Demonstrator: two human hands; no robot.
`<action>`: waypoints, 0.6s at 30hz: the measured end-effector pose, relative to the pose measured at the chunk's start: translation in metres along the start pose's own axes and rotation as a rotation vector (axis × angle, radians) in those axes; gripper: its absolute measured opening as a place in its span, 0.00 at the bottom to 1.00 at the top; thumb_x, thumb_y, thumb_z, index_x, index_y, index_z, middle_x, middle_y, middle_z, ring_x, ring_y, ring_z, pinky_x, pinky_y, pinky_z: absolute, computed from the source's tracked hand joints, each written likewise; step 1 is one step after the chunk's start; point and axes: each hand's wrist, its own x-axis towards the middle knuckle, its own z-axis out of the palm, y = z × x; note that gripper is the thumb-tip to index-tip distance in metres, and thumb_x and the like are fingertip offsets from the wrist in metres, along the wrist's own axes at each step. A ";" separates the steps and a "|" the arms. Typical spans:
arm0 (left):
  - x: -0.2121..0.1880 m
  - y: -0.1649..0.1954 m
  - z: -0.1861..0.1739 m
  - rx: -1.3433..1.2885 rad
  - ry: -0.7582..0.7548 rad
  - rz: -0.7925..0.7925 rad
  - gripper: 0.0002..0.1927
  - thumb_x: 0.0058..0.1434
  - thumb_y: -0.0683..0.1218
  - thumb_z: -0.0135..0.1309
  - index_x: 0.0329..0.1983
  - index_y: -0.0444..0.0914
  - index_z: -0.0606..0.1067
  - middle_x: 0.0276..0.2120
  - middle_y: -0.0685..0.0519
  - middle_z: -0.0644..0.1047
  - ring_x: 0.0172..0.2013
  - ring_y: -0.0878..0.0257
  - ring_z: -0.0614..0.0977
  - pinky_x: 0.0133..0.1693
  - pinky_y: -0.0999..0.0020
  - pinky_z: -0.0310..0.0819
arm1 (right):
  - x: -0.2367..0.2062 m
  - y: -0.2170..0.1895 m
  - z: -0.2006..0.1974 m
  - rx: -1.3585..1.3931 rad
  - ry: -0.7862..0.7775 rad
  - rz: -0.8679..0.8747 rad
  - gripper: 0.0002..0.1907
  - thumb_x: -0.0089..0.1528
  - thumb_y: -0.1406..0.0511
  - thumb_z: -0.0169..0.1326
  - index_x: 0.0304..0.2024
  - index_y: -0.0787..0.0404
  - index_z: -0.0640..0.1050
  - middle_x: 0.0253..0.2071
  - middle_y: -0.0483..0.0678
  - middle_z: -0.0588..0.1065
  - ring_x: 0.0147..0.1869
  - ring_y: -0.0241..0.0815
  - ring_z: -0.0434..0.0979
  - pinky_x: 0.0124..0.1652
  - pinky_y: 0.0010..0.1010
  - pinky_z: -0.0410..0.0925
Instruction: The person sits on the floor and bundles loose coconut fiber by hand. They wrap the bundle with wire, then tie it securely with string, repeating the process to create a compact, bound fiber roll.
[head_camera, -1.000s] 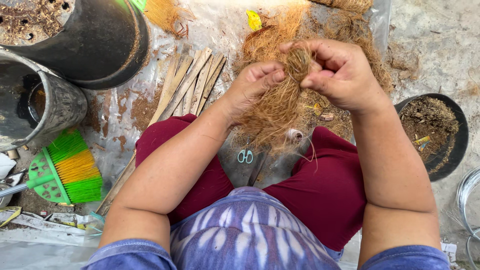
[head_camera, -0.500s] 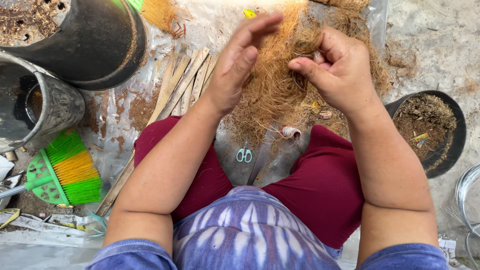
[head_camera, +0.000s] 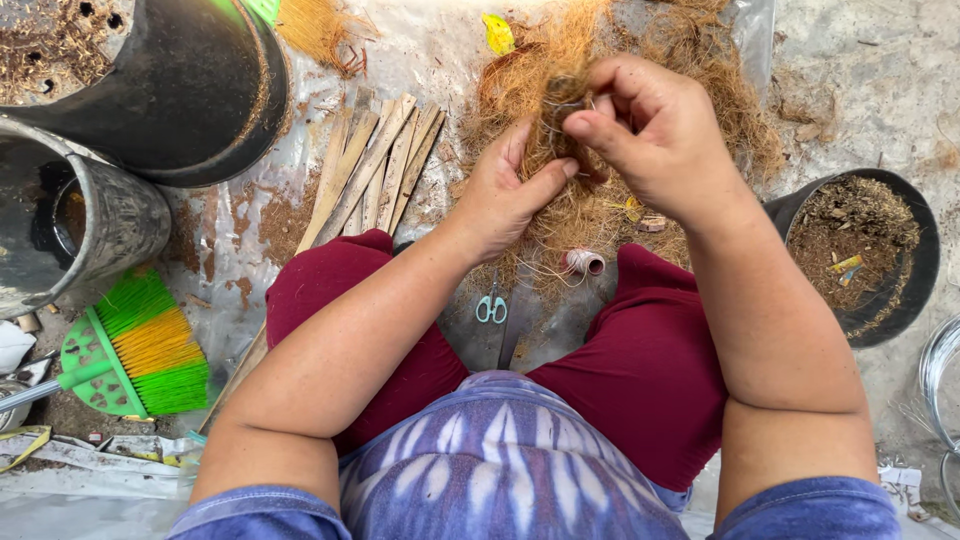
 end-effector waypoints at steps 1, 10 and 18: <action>0.000 -0.001 -0.002 0.023 0.016 -0.022 0.26 0.71 0.39 0.55 0.70 0.34 0.64 0.59 0.50 0.75 0.61 0.65 0.76 0.66 0.65 0.71 | 0.000 0.000 -0.002 0.156 -0.029 0.046 0.15 0.68 0.64 0.60 0.54 0.62 0.74 0.34 0.36 0.73 0.36 0.27 0.74 0.37 0.20 0.71; 0.011 0.003 -0.012 -0.110 0.114 -0.181 0.27 0.69 0.41 0.51 0.67 0.44 0.56 0.33 0.53 0.76 0.32 0.65 0.77 0.38 0.64 0.80 | -0.014 -0.009 -0.042 0.238 0.002 0.164 0.09 0.72 0.70 0.58 0.53 0.64 0.76 0.43 0.49 0.78 0.47 0.34 0.81 0.42 0.20 0.69; 0.011 0.000 -0.030 -0.112 0.002 -0.083 0.09 0.76 0.43 0.48 0.56 0.38 0.66 0.31 0.55 0.71 0.32 0.64 0.74 0.40 0.63 0.78 | -0.030 -0.042 -0.047 -0.126 -0.020 0.151 0.10 0.66 0.69 0.57 0.49 0.62 0.73 0.54 0.48 0.78 0.47 0.27 0.75 0.44 0.17 0.68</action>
